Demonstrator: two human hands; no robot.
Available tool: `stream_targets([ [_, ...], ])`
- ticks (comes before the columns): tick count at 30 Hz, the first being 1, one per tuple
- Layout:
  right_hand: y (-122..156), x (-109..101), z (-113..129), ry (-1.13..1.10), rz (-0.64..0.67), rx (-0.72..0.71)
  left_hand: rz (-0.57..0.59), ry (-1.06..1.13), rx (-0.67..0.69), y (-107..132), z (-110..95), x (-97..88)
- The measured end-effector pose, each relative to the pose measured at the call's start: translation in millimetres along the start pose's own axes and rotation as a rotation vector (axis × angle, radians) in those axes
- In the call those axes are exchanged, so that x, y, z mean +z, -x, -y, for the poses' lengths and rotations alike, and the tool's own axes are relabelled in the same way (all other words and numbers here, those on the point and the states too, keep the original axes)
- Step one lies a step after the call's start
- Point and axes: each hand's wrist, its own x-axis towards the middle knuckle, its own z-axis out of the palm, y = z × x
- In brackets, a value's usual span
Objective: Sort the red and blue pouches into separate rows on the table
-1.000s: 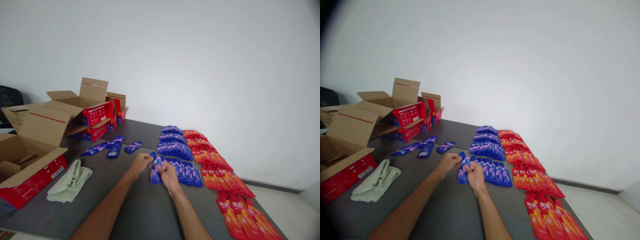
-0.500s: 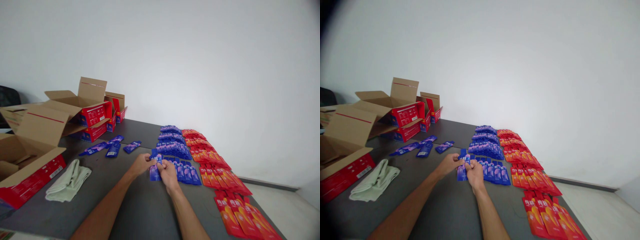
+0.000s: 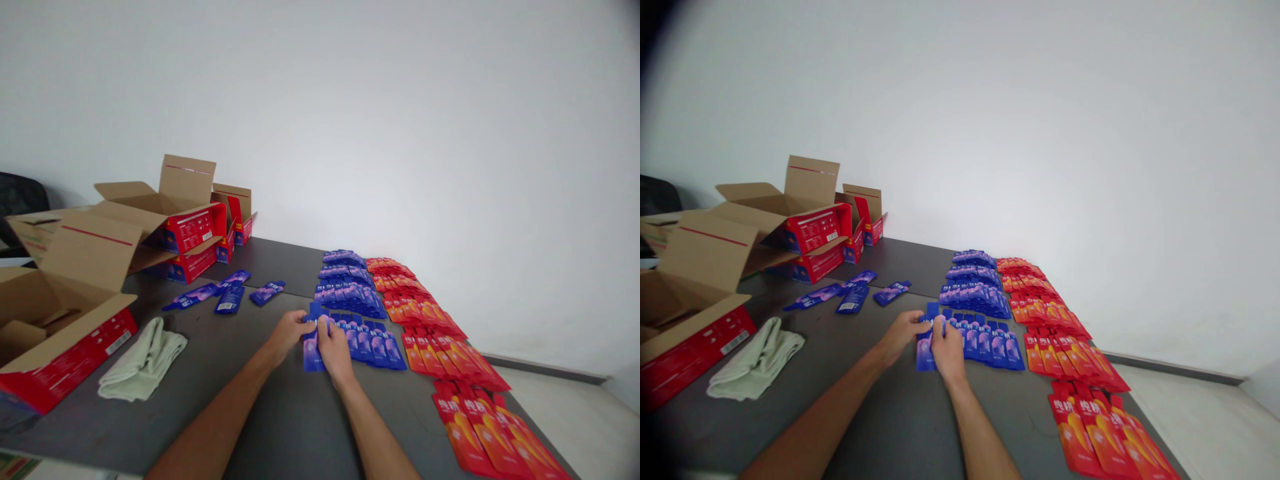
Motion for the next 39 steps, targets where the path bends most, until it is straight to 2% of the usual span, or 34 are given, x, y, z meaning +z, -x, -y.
stream_targets([
  [5, -0.5, 11.1, -2.9, 0.184, 0.010, -0.090, -0.259, -0.301, 0.184, -3.1, 7.2, 11.9],
  [9, -1.6, 9.6, -1.5, 0.189, -0.001, -0.117, -0.318, -0.432, 0.257, -3.4, 8.6, 13.2],
  [12, 0.3, 6.3, 0.3, 0.157, 0.011, -0.077, -0.352, -0.421, 0.246, -3.3, 7.9, 9.8],
  [16, 5.5, 7.8, 1.0, 0.133, 0.149, 0.009, -0.420, -0.340, 0.188, -7.2, 9.6, 0.8],
  [20, 6.9, 14.2, 3.3, 0.227, 0.076, -0.144, -0.454, -0.376, 0.165, -10.4, 12.0, -5.3],
  [23, 6.7, 15.3, 4.8, 0.202, 0.065, -0.146, -0.515, -0.407, 0.183, -9.5, 10.6, -5.4],
  [25, 7.5, 13.7, 4.5, 0.125, 0.123, -0.068, -0.503, -0.376, 0.186, -8.3, 8.6, -4.5],
  [28, 9.7, 10.5, 3.7, 0.016, 0.207, 0.027, -0.415, -0.233, 0.171, -7.2, 6.3, -4.3],
  [31, 11.8, 8.2, 5.9, -0.017, 0.227, 0.014, -0.373, -0.136, 0.152, -7.7, 5.6, -7.5],
  [35, 13.6, 5.8, 13.2, -0.077, 0.296, 0.019, -0.368, -0.165, 0.139, -7.7, 3.4, -12.5],
  [37, 12.7, 5.0, 14.9, -0.065, 0.253, -0.017, -0.364, -0.178, 0.132, -5.9, 1.0, -11.9],
  [39, 10.2, 4.9, 13.3, -0.011, 0.148, -0.088, -0.349, -0.157, 0.122, -3.1, -1.6, -8.7],
])
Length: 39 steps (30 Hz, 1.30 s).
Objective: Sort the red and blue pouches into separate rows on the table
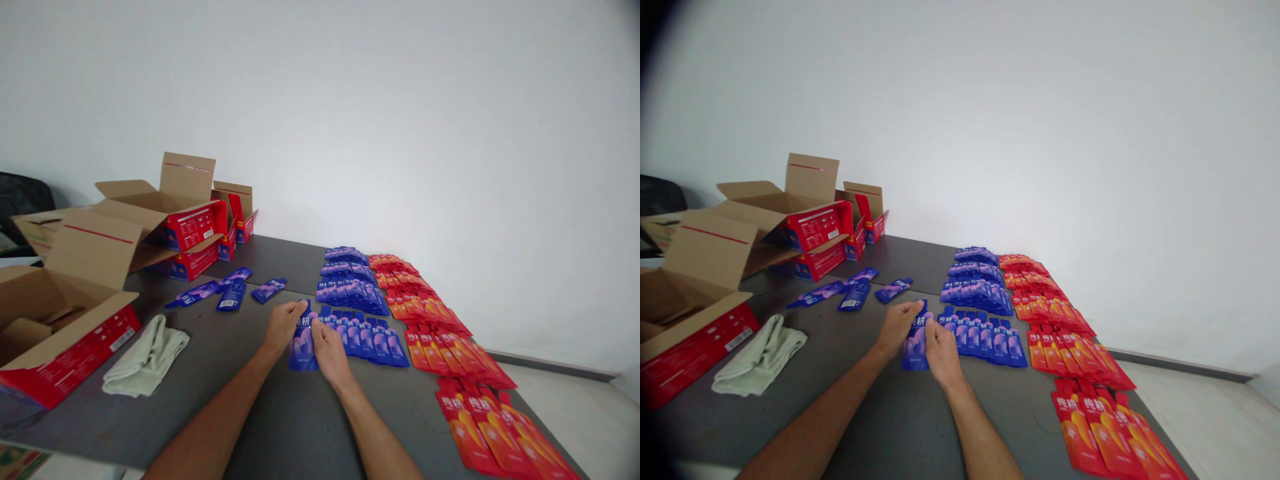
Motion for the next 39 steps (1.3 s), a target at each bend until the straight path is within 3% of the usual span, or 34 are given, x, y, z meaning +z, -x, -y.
stream_targets([
  [3, -4.3, -0.1, -7.8, 0.077, -0.140, -0.053, 0.083, 0.083, -0.044, 5.9, -3.7, 5.1],
  [6, -7.0, -0.3, -14.8, 0.101, -0.194, -0.052, 0.153, 0.071, -0.052, 10.3, -4.0, 10.2],
  [14, -6.1, -0.8, -11.3, 0.081, -0.214, -0.052, -0.012, -0.128, 0.104, 15.2, -5.7, 13.1],
  [20, -6.9, -2.9, -16.8, 0.099, -0.242, -0.015, 0.009, -0.389, 0.182, 14.2, -6.9, 10.0],
  [25, -8.8, -0.7, -20.2, 0.114, -0.259, -0.015, 0.018, -0.298, 0.127, 12.0, -6.0, 10.9],
  [30, -11.8, -10.4, -24.7, 0.177, -0.295, 0.038, 0.252, -0.171, -0.098, 16.3, -7.5, 9.5],
  [33, -15.5, -20.7, -28.4, 0.240, -0.298, 0.059, 0.384, -0.095, -0.151, 21.1, -6.5, 13.3],
  [39, -19.6, -52.5, -37.4, 0.186, -0.268, 0.172, 0.412, 0.051, -0.142, 24.1, -7.6, 36.7],
])
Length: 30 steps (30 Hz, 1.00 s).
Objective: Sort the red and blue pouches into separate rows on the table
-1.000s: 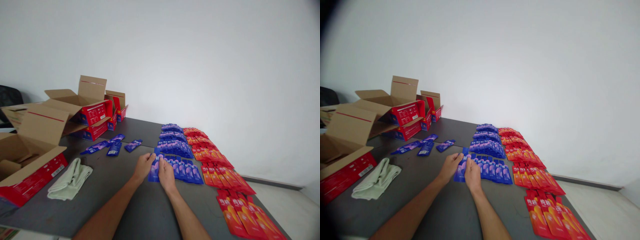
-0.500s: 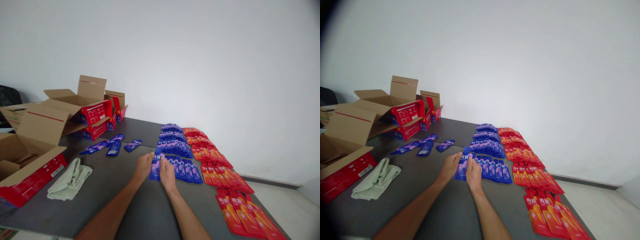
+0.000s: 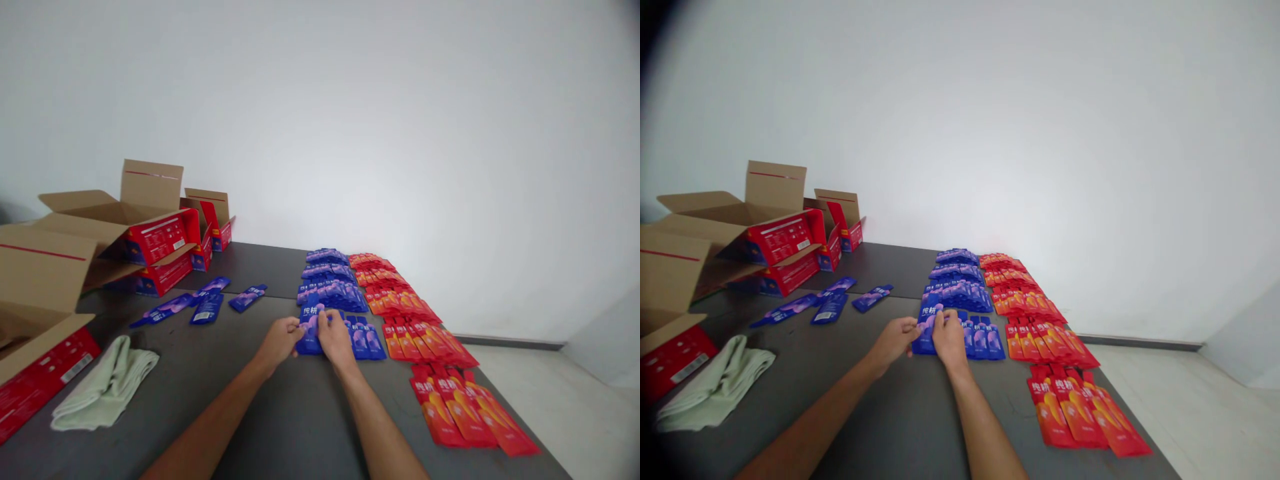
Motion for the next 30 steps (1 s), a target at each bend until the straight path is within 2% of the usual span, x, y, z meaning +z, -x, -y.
stream_targets([
  [4, -0.8, -31.9, -22.8, 0.027, 0.023, -0.029, -0.041, -0.013, -0.005, -14.0, 3.4, 25.3],
  [7, 3.1, -55.3, -41.9, 0.074, 0.041, -0.047, -0.058, -0.068, -0.026, -25.8, 9.8, 54.0],
  [12, 12.3, -79.5, -58.2, 0.280, -0.032, -0.013, -0.182, -0.394, 0.051, -35.7, 14.4, 104.4],
  [15, 15.9, -85.1, -61.8, 0.446, -0.055, -0.010, -0.185, -0.631, 0.087, -35.1, 9.3, 123.4],
  [22, 16.3, -87.0, -70.2, 0.646, -0.001, -0.038, -0.069, -0.967, 0.091, -31.5, -1.7, 137.8],
  [27, 17.8, -86.3, -69.7, 0.688, 0.014, -0.094, -0.048, -1.037, 0.166, -31.3, 1.6, 139.0],
  [30, 20.1, -85.3, -69.4, 0.701, -0.007, -0.103, -0.057, -1.044, 0.164, -29.8, 1.2, 138.6],
])
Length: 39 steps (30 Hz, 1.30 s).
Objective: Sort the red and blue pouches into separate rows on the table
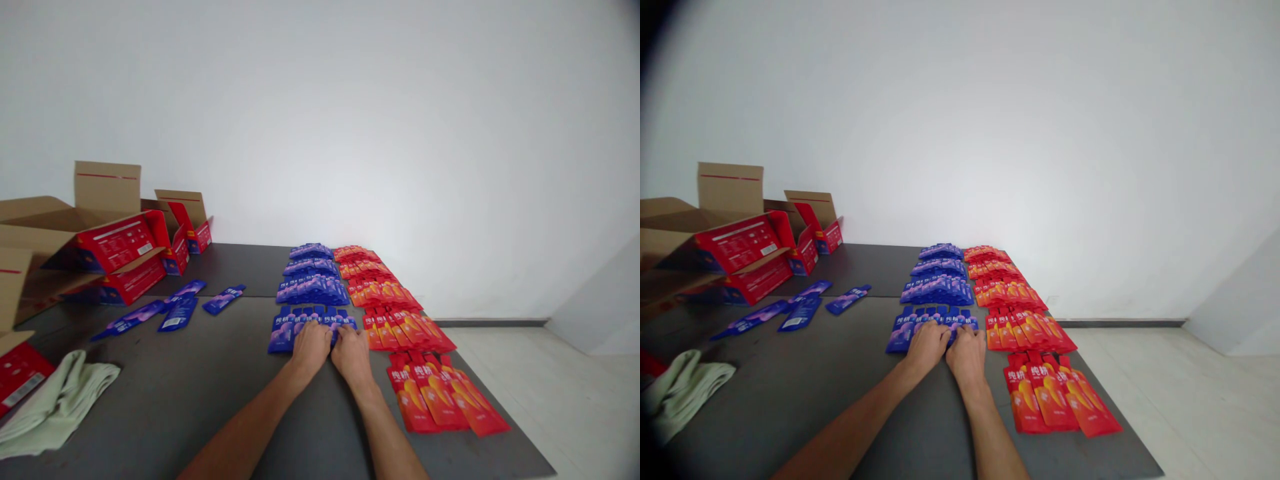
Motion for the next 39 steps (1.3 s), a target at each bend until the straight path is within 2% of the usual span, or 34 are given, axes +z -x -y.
stream_targets([
  [4, 2.4, 4.0, -2.1, 0.011, -0.008, 0.041, 0.012, 0.010, 0.021, 3.5, -0.6, -1.8],
  [8, 3.2, 4.5, 2.9, 0.007, -0.040, 0.082, -0.036, 0.027, 0.043, 7.9, 4.7, -2.6],
  [11, 3.1, -0.7, 19.8, 0.005, -0.083, 0.045, -0.092, 0.050, 0.073, 12.1, 15.9, -7.7],
  [15, 3.7, -6.2, 54.8, -0.003, -0.101, -0.047, -0.117, 0.067, 0.086, 20.5, 38.7, -24.6],
  [22, 1.4, 6.9, 123.0, -0.038, -0.065, -0.180, -0.157, 0.024, -0.044, 43.5, 96.5, -62.7],
  [26, -3.3, 24.2, 164.0, -0.049, -0.042, -0.240, -0.198, -0.021, -0.107, 50.2, 143.3, -80.3],
  [30, -8.3, 44.4, 198.3, -0.067, -0.013, -0.296, -0.241, -0.086, -0.140, 45.6, 194.8, -93.7],
  [35, -13.7, 68.2, 225.3, -0.092, 0.018, -0.329, -0.235, -0.140, -0.207, 30.2, 244.9, -104.2],
  [39, -15.6, 82.8, 231.9, -0.097, 0.034, -0.332, -0.149, -0.143, -0.293, 22.0, 262.2, -106.2],
])
